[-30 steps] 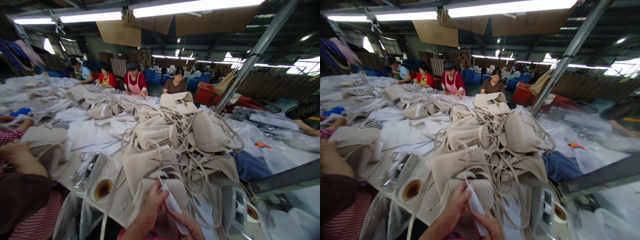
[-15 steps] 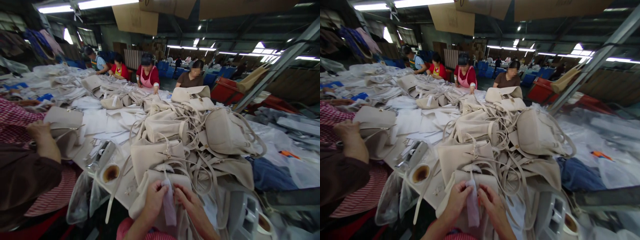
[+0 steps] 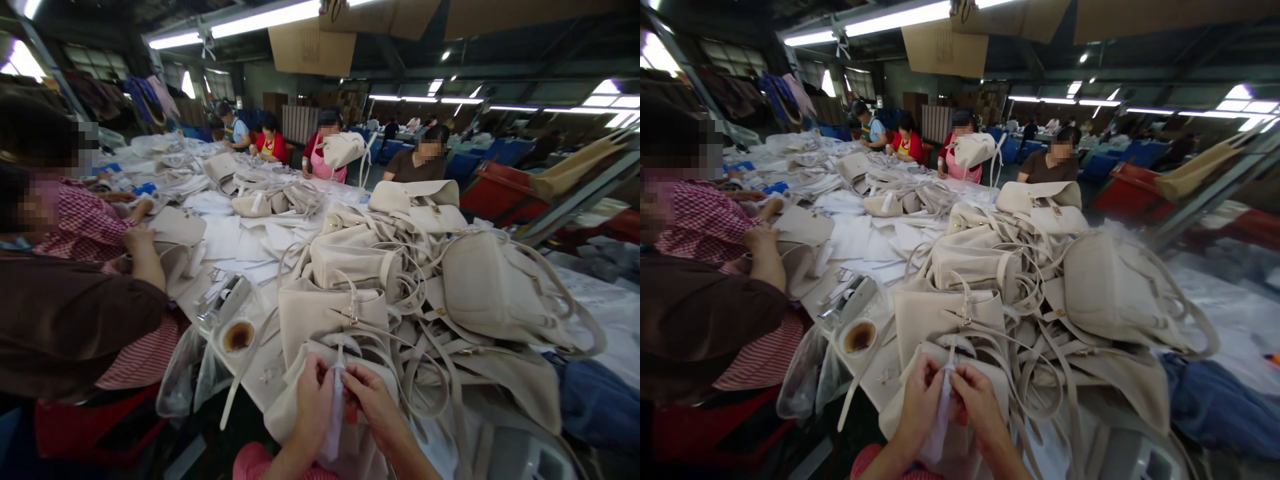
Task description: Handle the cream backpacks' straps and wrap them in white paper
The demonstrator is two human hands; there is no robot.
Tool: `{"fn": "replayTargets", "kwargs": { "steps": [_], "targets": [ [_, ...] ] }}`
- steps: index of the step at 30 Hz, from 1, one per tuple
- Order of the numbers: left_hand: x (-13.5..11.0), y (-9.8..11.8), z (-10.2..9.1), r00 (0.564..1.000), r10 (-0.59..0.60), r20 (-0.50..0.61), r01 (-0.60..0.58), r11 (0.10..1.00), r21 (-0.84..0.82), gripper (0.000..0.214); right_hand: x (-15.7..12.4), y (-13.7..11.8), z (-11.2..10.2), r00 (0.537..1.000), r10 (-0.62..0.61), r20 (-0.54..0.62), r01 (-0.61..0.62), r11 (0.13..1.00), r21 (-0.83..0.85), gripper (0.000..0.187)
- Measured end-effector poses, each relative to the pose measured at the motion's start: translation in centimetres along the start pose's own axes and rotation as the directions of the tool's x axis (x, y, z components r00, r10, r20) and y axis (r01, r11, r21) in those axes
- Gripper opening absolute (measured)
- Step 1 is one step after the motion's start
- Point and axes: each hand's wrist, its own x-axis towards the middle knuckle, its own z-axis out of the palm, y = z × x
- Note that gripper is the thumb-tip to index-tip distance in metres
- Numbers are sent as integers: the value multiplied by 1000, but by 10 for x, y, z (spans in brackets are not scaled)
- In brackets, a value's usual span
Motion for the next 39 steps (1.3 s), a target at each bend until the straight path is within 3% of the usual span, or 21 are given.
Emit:
{"fn": "replayTargets", "kwargs": {
  "steps": [3, 6, 9, 15, 20, 23, 27, 29, 31, 35, 39],
  "targets": [
    [-7, 8, -8, 961, 274, -36, -259, 939, 225, 16, 2, 3, 2, 999, 5, -36, -5, 1000, -12, 37],
    [-12, 14, -12, 936, 342, 85, -352, 906, 234, 14, 4, 6, 2, 998, -6, -64, 4, 1000, -27, 37],
    [-15, 15, -10, 941, 297, 162, -328, 920, 214, 7, 6, 8, 1, 998, -7, -56, 6, 1000, -19, 38],
    [-17, 14, -1, 994, 73, 77, -86, 978, 191, 7, 8, 11, -3, 1000, -1, -16, 1, 999, -35, 39],
    [-16, 11, 0, 992, 105, 76, -120, 965, 231, 9, 10, 16, -1, 996, -59, -70, 50, 992, -119, 43],
    [-13, 9, -2, 990, 90, 113, -107, 982, 156, 13, 12, 17, 1, 991, -111, -72, 95, 976, -197, 42],
    [-10, 6, -4, 996, 43, 83, -52, 994, 100, 15, 7, 14, -1, 948, -286, -140, 191, 863, -467, 32],
    [-9, 4, -7, 994, 82, 70, -93, 979, 184, 16, 3, 12, -1, 906, -401, -133, 249, 761, -599, 25],
    [-10, 2, -9, 981, 174, 88, -192, 941, 278, 19, -1, 11, 0, 894, -436, -104, 280, 724, -630, 21],
    [-11, 2, -13, 949, 286, 131, -314, 887, 337, 20, -2, 11, 7, 950, -294, -106, 229, 886, -402, 30],
    [-10, 3, -11, 982, 151, 114, -166, 976, 139, 17, 0, 9, 13, 995, -49, -85, 48, 999, -12, 36]
  ]
}}
